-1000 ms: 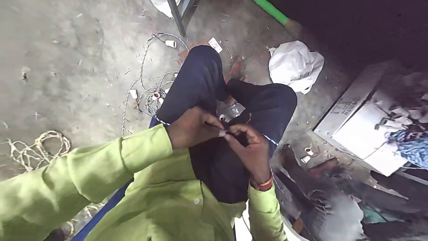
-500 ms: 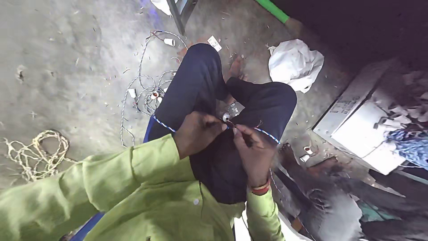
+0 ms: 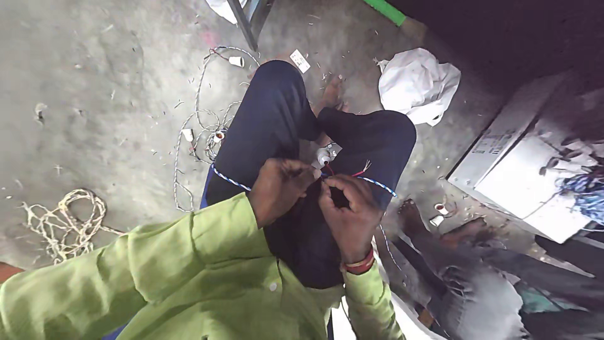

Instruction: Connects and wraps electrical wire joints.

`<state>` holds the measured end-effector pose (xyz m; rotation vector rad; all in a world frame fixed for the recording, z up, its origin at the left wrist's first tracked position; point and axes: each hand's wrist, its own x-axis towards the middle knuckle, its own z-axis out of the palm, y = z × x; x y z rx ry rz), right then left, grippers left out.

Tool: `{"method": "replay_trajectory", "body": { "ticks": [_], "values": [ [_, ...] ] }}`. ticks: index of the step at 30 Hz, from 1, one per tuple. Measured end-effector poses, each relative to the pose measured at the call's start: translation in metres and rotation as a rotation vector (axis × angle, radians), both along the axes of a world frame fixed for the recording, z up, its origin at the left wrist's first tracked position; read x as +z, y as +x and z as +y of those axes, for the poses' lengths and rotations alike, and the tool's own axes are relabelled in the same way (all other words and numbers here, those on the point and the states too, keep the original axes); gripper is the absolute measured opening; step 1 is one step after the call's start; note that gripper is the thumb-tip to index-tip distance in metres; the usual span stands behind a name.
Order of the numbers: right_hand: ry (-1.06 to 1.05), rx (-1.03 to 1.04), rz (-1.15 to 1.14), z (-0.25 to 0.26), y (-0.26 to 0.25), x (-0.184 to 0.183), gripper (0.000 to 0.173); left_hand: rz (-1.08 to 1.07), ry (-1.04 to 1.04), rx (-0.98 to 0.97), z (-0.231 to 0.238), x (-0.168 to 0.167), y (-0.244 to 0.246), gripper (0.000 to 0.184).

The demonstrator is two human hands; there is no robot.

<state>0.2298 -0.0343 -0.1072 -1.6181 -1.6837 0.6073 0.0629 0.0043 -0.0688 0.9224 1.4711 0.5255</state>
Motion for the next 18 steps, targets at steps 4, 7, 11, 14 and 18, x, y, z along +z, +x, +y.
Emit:
{"method": "replay_trajectory", "body": {
  "ticks": [4,7,11,14,18],
  "values": [
    [-0.006,-0.002,0.012,0.0004,-0.0006,-0.0016,0.009,-0.010,0.030,-0.011,-0.0008,-0.0025,-0.0005,0.013],
    [-0.038,-0.033,0.027,0.0007,-0.0001,-0.0014,0.009,-0.043,0.045,-0.041,-0.0002,-0.0014,-0.0013,0.012],
    [-0.055,-0.057,0.042,0.0008,-0.0009,-0.0009,0.007,-0.046,0.103,-0.074,-0.0007,-0.0056,-0.0034,0.010],
    [-0.053,-0.041,0.041,0.0009,-0.0008,-0.0010,0.006,-0.051,0.140,-0.065,-0.0025,-0.0087,-0.0032,0.010],
    [-0.049,-0.027,0.038,0.0023,-0.0014,-0.0012,0.006,-0.063,0.087,-0.032,-0.0020,-0.0081,-0.0021,0.010]
  ]
}}
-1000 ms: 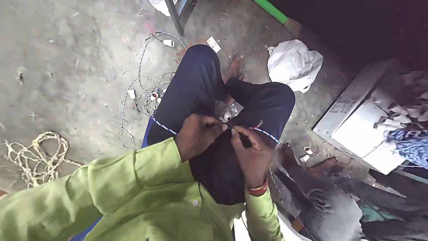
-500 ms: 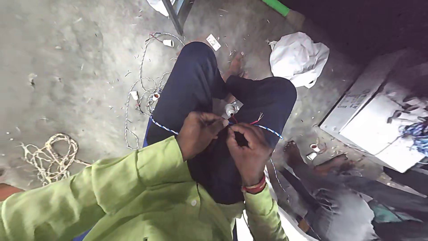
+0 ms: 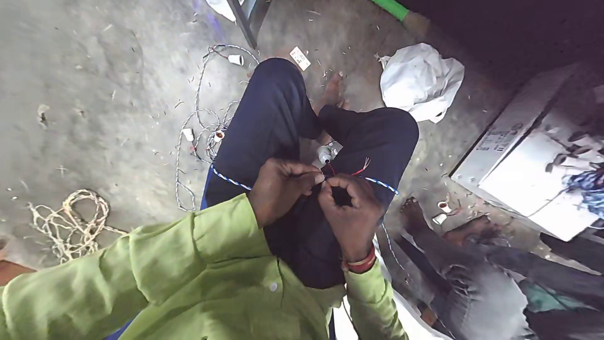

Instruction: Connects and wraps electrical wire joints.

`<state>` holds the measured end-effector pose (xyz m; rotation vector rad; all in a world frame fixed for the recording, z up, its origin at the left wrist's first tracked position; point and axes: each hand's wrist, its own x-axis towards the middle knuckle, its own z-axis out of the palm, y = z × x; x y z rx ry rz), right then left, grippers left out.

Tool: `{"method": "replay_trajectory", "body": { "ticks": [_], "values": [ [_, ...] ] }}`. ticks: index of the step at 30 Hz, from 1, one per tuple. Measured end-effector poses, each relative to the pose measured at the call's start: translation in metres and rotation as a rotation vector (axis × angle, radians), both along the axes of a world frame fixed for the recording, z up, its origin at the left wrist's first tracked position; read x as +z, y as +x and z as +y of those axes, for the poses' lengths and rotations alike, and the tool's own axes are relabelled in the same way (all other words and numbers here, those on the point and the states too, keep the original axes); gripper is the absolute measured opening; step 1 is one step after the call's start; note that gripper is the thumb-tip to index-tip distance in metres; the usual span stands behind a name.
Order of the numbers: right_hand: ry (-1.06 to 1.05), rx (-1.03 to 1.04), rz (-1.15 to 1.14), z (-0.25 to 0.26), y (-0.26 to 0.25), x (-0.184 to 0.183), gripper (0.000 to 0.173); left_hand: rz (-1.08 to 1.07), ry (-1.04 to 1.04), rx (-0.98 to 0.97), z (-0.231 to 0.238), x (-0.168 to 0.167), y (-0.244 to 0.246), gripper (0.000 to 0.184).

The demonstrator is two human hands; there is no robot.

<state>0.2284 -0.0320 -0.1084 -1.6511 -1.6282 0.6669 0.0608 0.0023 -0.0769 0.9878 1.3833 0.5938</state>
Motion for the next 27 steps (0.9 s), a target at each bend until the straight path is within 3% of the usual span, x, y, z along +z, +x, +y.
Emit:
{"method": "replay_trajectory", "body": {
  "ticks": [10,18,27],
  "values": [
    [0.008,0.033,0.003,0.0007,0.0014,-0.0021,0.006,-0.026,-0.042,0.021,0.0003,0.0010,0.0016,0.011],
    [0.023,0.059,-0.019,0.0004,0.0017,-0.0019,0.005,-0.064,-0.196,0.096,0.0071,0.0087,0.0067,0.011],
    [0.042,0.041,-0.016,-0.0002,-0.0002,-0.0031,0.014,0.007,-0.112,0.057,0.0079,0.0035,0.0077,0.018]
  ]
}}
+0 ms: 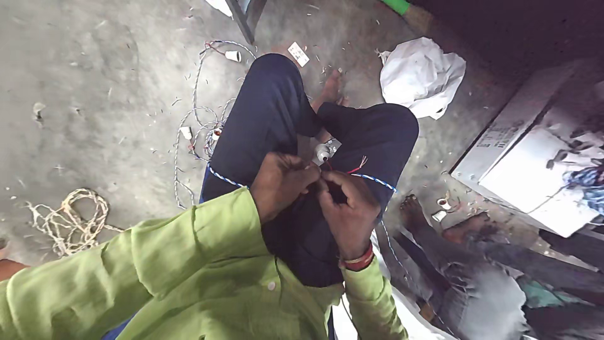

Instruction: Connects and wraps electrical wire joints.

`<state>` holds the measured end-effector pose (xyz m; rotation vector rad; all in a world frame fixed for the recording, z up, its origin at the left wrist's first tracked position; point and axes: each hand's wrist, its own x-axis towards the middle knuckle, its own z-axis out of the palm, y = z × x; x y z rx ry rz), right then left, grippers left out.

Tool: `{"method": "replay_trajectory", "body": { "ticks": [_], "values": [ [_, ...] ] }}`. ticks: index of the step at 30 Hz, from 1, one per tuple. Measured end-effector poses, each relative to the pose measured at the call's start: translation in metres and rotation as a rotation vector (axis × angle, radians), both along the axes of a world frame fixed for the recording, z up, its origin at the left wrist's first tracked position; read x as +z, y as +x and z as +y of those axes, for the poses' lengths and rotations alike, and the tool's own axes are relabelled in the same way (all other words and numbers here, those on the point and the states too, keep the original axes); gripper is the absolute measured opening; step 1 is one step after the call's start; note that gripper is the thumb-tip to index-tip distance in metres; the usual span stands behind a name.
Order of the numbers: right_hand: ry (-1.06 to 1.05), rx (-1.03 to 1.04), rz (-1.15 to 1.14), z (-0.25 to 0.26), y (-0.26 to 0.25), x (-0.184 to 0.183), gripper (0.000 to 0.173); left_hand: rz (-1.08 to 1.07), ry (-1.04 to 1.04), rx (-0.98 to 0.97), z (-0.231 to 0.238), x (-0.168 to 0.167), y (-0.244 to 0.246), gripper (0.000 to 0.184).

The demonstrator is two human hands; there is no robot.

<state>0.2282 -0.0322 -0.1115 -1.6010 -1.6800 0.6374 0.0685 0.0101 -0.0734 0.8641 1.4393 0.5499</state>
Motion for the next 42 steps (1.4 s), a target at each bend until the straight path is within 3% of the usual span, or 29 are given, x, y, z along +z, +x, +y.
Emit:
{"method": "replay_trajectory", "body": {
  "ticks": [6,11,15,28,35,38,42],
  "values": [
    [-0.056,0.007,-0.001,0.001,0.000,0.003,0.026,-0.032,0.021,0.020,0.000,0.001,0.002,0.013],
    [-0.102,0.020,0.168,0.004,0.007,0.004,0.020,-0.014,0.154,-0.043,0.003,-0.002,0.002,0.007],
    [-0.110,0.046,0.176,0.006,0.009,0.003,0.019,0.038,0.274,-0.091,0.003,-0.006,0.001,0.003],
    [-0.022,0.054,0.139,0.007,0.008,0.002,0.014,-0.055,0.089,-0.011,0.002,0.003,-0.002,0.011],
    [0.126,0.015,-0.077,0.003,0.002,-0.002,0.013,-0.152,-0.102,0.063,0.003,0.007,0.000,0.010],
    [0.122,-0.010,-0.092,0.002,0.001,-0.003,0.013,-0.114,0.013,-0.066,0.001,0.004,-0.005,0.011],
    [0.105,-0.033,-0.091,0.000,-0.001,-0.005,0.014,0.276,0.379,-0.343,-0.001,-0.001,-0.010,0.015]
  ]
}}
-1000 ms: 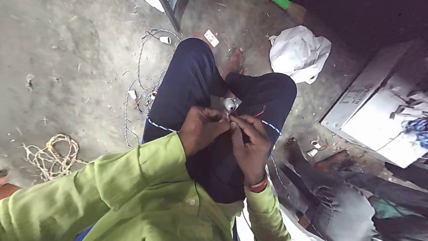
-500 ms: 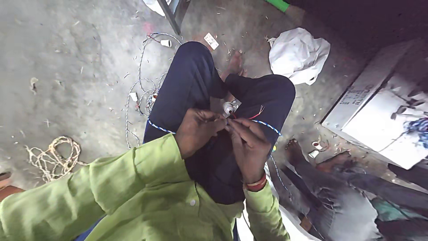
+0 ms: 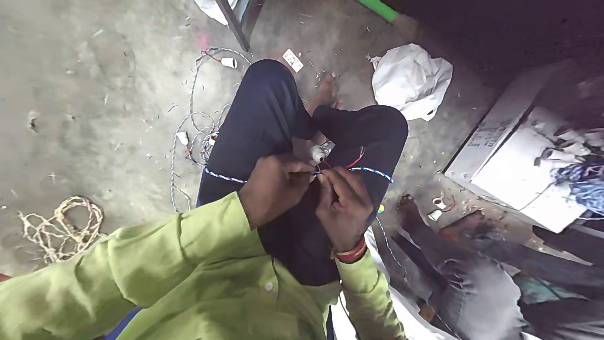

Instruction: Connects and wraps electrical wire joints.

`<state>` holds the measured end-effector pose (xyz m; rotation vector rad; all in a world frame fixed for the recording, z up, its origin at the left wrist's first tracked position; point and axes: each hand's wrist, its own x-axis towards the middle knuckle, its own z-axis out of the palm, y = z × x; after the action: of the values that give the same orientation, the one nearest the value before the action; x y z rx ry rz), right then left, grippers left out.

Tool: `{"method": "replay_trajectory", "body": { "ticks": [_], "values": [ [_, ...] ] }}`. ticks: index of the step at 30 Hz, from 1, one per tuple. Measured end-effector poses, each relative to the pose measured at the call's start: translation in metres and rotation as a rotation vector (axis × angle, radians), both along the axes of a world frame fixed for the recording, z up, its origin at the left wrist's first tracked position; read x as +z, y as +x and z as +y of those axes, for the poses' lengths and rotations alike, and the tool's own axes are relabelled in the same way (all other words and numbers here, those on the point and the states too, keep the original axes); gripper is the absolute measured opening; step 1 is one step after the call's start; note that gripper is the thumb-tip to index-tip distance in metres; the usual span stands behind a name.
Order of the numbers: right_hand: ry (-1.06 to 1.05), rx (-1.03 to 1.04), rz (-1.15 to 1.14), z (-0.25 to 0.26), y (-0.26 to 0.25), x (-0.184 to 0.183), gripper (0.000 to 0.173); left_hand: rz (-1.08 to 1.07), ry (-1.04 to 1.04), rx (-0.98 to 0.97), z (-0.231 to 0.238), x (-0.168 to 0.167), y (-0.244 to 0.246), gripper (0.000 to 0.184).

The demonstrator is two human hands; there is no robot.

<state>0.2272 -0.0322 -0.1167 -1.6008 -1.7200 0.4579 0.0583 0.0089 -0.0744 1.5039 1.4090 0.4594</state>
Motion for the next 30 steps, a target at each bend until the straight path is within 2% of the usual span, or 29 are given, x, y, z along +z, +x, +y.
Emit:
{"method": "replay_trajectory", "body": {
  "ticks": [3,8,13,20,30],
  "values": [
    [-0.005,-0.001,0.004,0.000,-0.002,0.000,0.013,0.115,0.085,0.022,-0.004,0.005,0.005,0.014],
    [-0.001,-0.002,-0.032,-0.001,-0.002,0.001,0.013,0.090,0.155,0.090,-0.010,0.002,0.013,0.017],
    [-0.008,0.009,-0.062,0.001,-0.003,0.000,0.013,0.057,0.231,0.121,-0.008,-0.009,0.020,0.038],
    [0.007,-0.007,-0.089,0.000,-0.002,-0.002,0.014,0.220,0.497,-0.062,-0.006,-0.014,0.016,0.027],
    [0.061,0.002,-0.086,-0.001,-0.004,-0.003,0.010,0.210,0.536,-0.139,0.004,-0.013,0.012,0.021]
  ]
}}
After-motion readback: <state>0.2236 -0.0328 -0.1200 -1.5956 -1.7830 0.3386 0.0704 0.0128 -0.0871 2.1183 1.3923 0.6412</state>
